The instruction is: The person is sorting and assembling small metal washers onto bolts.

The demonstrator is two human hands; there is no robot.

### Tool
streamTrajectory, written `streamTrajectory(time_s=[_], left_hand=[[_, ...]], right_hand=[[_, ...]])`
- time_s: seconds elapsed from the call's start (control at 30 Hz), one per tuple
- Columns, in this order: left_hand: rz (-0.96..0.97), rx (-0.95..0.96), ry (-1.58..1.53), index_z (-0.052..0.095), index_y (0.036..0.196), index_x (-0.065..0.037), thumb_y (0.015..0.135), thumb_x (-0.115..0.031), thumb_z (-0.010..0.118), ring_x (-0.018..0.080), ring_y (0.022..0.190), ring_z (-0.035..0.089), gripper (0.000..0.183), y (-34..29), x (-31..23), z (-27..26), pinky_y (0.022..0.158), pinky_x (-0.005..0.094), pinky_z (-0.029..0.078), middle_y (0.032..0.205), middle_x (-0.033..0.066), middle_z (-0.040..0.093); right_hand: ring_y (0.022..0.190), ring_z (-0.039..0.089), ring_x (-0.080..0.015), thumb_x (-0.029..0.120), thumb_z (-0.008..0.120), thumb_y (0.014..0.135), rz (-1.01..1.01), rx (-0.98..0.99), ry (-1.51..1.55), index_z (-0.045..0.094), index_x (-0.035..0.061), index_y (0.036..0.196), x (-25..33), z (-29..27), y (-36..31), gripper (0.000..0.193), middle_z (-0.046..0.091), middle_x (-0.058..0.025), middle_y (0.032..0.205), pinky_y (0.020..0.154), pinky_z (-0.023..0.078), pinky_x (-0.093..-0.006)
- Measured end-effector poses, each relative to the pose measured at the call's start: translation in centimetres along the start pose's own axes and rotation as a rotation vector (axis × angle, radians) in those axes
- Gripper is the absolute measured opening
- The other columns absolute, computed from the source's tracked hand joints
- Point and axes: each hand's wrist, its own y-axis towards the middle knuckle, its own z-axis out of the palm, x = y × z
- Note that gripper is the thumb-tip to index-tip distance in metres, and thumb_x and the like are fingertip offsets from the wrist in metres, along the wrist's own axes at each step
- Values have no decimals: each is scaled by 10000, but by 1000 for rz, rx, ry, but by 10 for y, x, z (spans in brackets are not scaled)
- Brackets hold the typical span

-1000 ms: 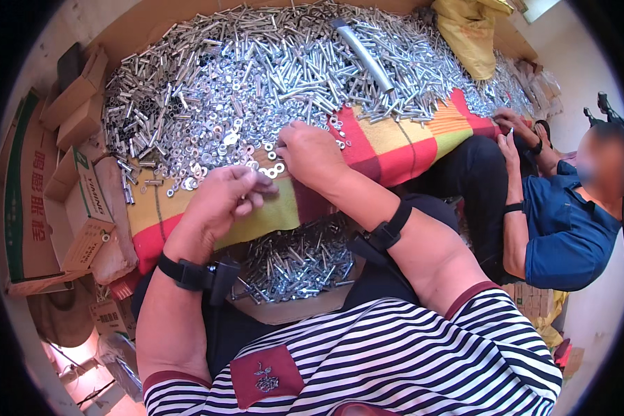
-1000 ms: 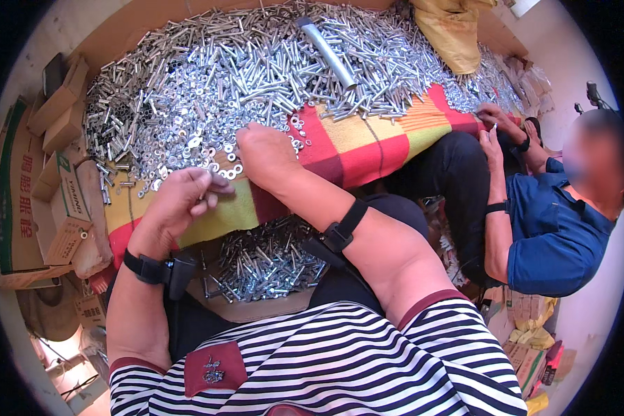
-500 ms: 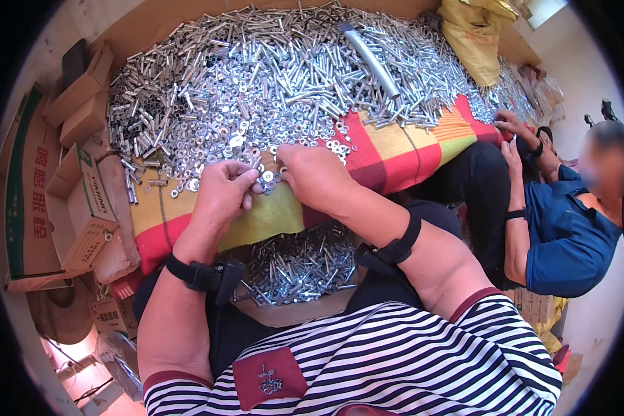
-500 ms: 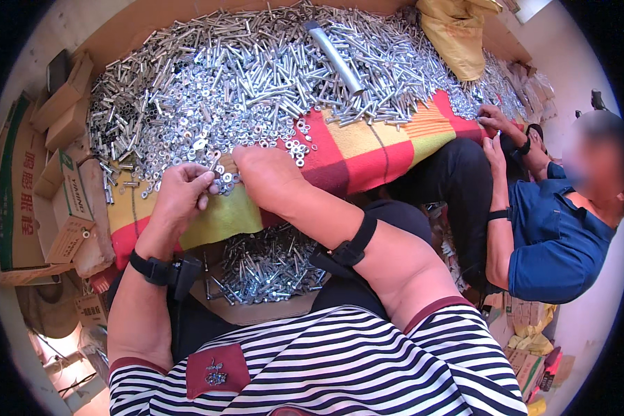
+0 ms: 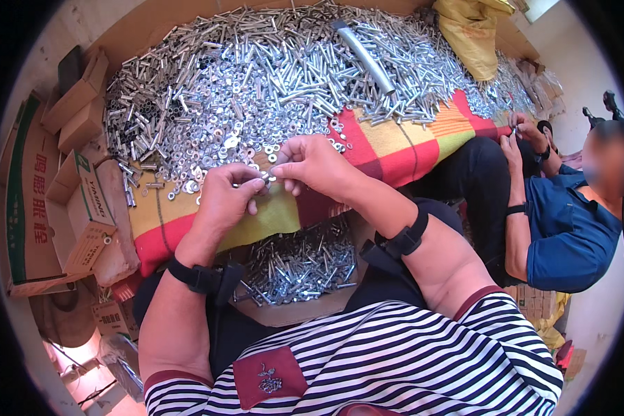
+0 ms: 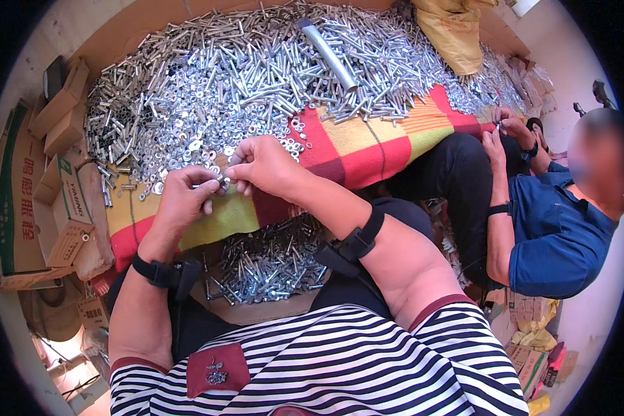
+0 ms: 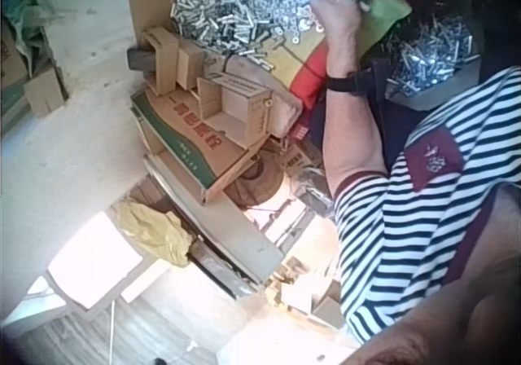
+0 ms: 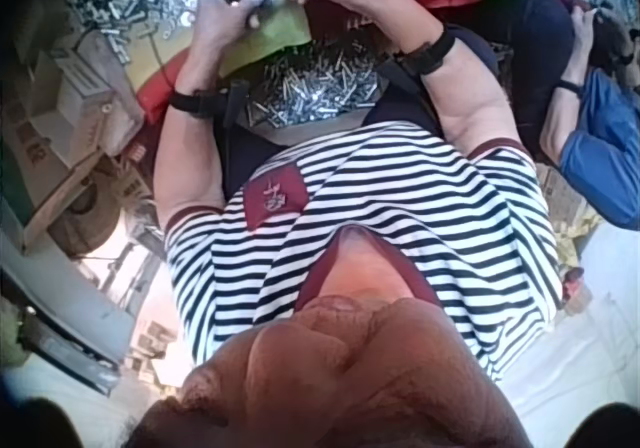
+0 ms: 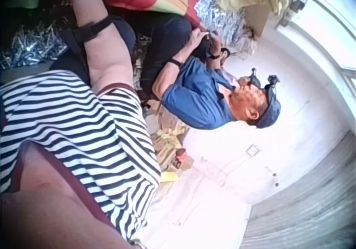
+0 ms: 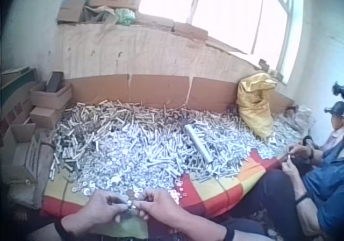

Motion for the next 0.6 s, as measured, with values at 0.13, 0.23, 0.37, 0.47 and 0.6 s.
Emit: streamTrajectory(time_s=[0.13, 0.23, 0.37, 0.47, 0.6], left_hand=[[51, 43, -72, 659, 937, 45, 841, 6, 604, 90, 476, 562, 117, 0, 0, -7, 404, 205, 413, 754, 103, 677], [46, 41, -55, 659, 942, 47, 846, 4, 601, 98, 492, 583, 120, -5, -6, -9, 376, 201, 403, 756, 105, 676], [114, 70, -87, 649, 957, 51, 857, -2, 593, 108, 500, 598, 127, -8, -2, -12, 357, 199, 398, 758, 114, 676], [94, 33, -221, 632, 964, 66, 874, -13, 578, 110, 493, 597, 131, -11, -3, -16, 363, 201, 418, 755, 124, 674], [-69, -91, -177, 616, 960, 78, 899, -44, 565, 114, 507, 603, 145, -4, 6, -14, 370, 194, 425, 818, 160, 687]], right_hand=[[588, 603, -90, 63, 655, 857, 91, 36, 326, 602, -2, 865, -2, 5, 2, 83, 620, -42, 705, 519, 483, -194], [588, 601, -93, 77, 653, 863, 125, 88, 493, 602, -2, 882, -5, 7, 2, 95, 621, -43, 707, 517, 480, -189], [597, 596, -74, 112, 639, 883, 164, 188, 620, 606, 5, 893, -5, 8, 5, 112, 616, -35, 707, 510, 468, -169], [616, 639, -177, 153, 662, 851, 112, 64, 453, 623, 0, 848, -7, 7, 15, 158, 648, -95, 746, 543, 516, -260], [657, 640, -301, 200, 684, 796, -338, -287, -802, 630, 0, 847, -12, 10, 24, 213, 645, -158, 759, 620, 525, -359]])
